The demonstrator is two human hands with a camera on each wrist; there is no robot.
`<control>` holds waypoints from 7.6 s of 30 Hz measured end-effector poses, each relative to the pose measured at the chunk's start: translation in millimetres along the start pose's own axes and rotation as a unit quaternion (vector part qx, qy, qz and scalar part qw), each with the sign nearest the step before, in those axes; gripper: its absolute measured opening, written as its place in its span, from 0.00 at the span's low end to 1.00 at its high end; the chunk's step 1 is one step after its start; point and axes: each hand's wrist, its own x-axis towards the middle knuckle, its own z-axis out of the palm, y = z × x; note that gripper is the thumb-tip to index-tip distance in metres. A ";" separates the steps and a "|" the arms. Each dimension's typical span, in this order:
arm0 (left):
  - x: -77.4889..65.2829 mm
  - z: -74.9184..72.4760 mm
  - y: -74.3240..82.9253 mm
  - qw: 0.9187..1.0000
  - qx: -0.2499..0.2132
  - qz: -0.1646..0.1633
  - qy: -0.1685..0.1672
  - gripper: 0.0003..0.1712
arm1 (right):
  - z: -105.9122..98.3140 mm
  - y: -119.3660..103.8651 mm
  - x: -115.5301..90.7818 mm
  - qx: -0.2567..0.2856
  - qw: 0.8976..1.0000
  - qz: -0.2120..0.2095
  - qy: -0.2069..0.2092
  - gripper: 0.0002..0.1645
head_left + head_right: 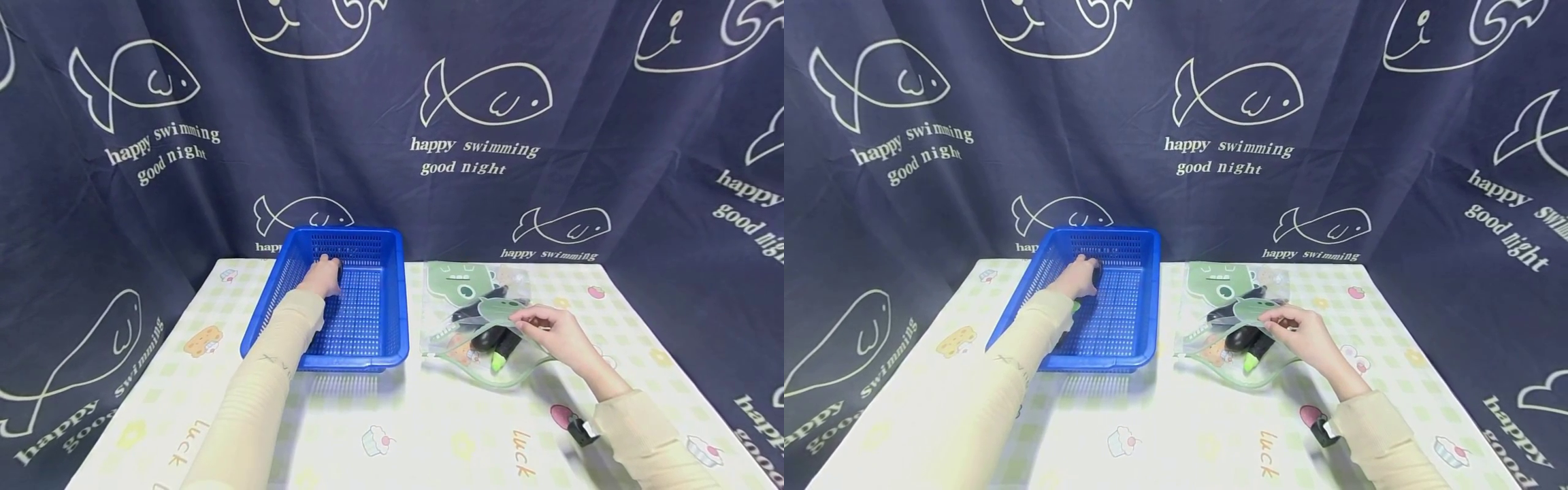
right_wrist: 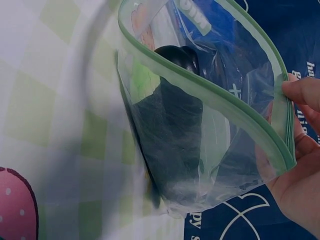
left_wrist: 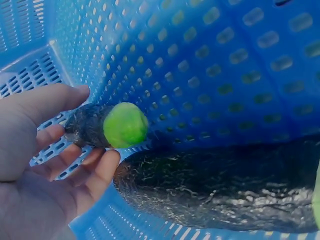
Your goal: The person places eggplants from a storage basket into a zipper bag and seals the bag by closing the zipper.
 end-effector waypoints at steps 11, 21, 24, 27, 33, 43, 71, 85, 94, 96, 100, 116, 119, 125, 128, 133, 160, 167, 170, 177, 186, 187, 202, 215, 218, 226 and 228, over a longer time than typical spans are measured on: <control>3.1 3.5 -2.0 0.999 -0.009 -0.041 -0.009 0.41 | -0.4 1.3 0.9 -0.002 1.000 -0.007 -0.001 0.08; 3.9 3.7 -0.2 0.999 -0.016 -0.046 -0.025 0.45 | -0.2 1.9 1.7 -0.003 1.000 -0.010 -0.003 0.08; 3.8 3.9 0.8 0.998 -0.018 -0.048 -0.026 0.44 | -0.7 1.2 1.6 -0.004 1.000 -0.009 -0.003 0.08; 3.3 4.2 1.2 0.998 -0.016 -0.046 -0.025 0.43 | -1.0 0.3 1.5 -0.004 1.000 -0.008 -0.002 0.08; 1.7 2.7 3.1 0.999 0.004 -0.039 -0.027 0.39 | -0.8 -0.1 1.2 -0.009 1.000 -0.008 -0.002 0.08; -4.8 -3.6 10.4 0.999 0.029 -0.028 -0.032 0.38 | -1.3 0.5 0.5 -0.008 1.000 -0.006 -0.001 0.08; -8.4 -12.1 22.8 0.998 0.024 -0.019 -0.053 0.41 | -4.4 -33.9 -2.0 -0.015 0.999 -0.028 0.010 0.08; -17.7 -22.5 29.0 0.999 -0.004 0.028 -0.022 0.42 | -4.6 -35.2 -2.5 -0.010 1.000 -0.020 0.011 0.08; -23.0 -29.1 33.6 1.000 0.007 0.028 -0.011 0.42 | -0.9 -3.6 -0.9 -0.011 1.000 -0.016 0.007 0.08; -24.5 -30.0 33.5 1.000 0.008 0.029 -0.007 0.42 | -1.2 -2.0 -0.5 -0.008 1.000 -0.015 0.004 0.08; -26.9 -32.2 34.4 0.999 0.010 0.034 -0.001 0.42 | -2.0 -0.6 0.2 -0.008 1.000 -0.013 0.001 0.08; -43.5 -45.1 49.1 0.998 -0.008 0.062 0.019 0.43 | -1.4 -1.7 2.1 -0.017 1.000 -0.012 -0.003 0.08; -45.5 -46.5 49.9 0.998 -0.012 0.065 0.020 0.42 | -1.1 -2.1 2.3 -0.015 1.000 -0.013 -0.003 0.08; -52.6 -51.5 53.7 0.997 -0.020 0.072 0.027 0.41 | -0.6 -1.7 3.4 -0.017 1.000 -0.018 -0.001 0.08; -55.8 -53.1 55.5 0.996 -0.019 0.076 0.031 0.41 | -0.8 -2.3 4.0 -0.020 1.000 -0.018 -0.001 0.08; -60.8 -54.5 57.6 0.996 -0.024 0.081 0.031 0.41 | -0.7 -5.7 4.1 -0.015 1.000 -0.016 0.000 0.08; -88.0 -53.6 71.7 0.990 -0.018 0.127 0.056 0.42 | -1.2 -32.2 1.7 -0.019 1.000 -0.007 0.004 0.08; -97.6 -54.8 74.6 0.984 -0.023 0.155 0.081 0.40 | -4.3 -50.6 0.4 -0.025 1.000 -0.015 0.006 0.08; -101.5 -54.6 75.7 0.980 -0.022 0.174 0.095 0.39 | -4.1 -49.5 0.7 -0.020 1.000 -0.018 0.006 0.08; -107.5 -52.9 80.4 0.977 -0.019 0.186 0.107 0.36 | -0.7 -27.8 3.1 -0.018 1.000 -0.014 0.002 0.08; -117.1 -51.5 88.2 0.973 -0.029 0.196 0.118 0.36 | 2.4 -4.6 5.0 -0.009 1.000 -0.012 0.000 0.07; -117.9 -50.8 89.4 0.972 -0.026 0.200 0.121 0.36 | 2.2 -3.9 5.1 -0.010 1.000 -0.011 0.000 0.07; -134.0 -44.9 110.6 0.955 -0.026 0.254 0.148 0.36 | 2.6 -2.4 5.3 -0.016 1.000 -0.002 0.001 0.08; -146.2 -35.4 124.5 0.946 -0.032 0.280 0.159 0.35 | 2.7 -2.2 5.0 -0.015 1.000 -0.002 -0.003 0.07; -147.8 -31.5 127.6 0.946 -0.032 0.280 0.158 0.34 | 2.9 -3.2 4.8 -0.014 1.000 -0.001 -0.001 0.07; -151.7 -25.2 135.8 0.944 -0.035 0.291 0.153 0.35 | 2.6 -4.5 4.8 -0.013 1.000 0.004 -0.002 0.08; -152.3 -23.6 137.7 0.943 -0.032 0.295 0.154 0.36 | 2.3 -4.8 5.0 -0.013 1.000 0.004 -0.003 0.08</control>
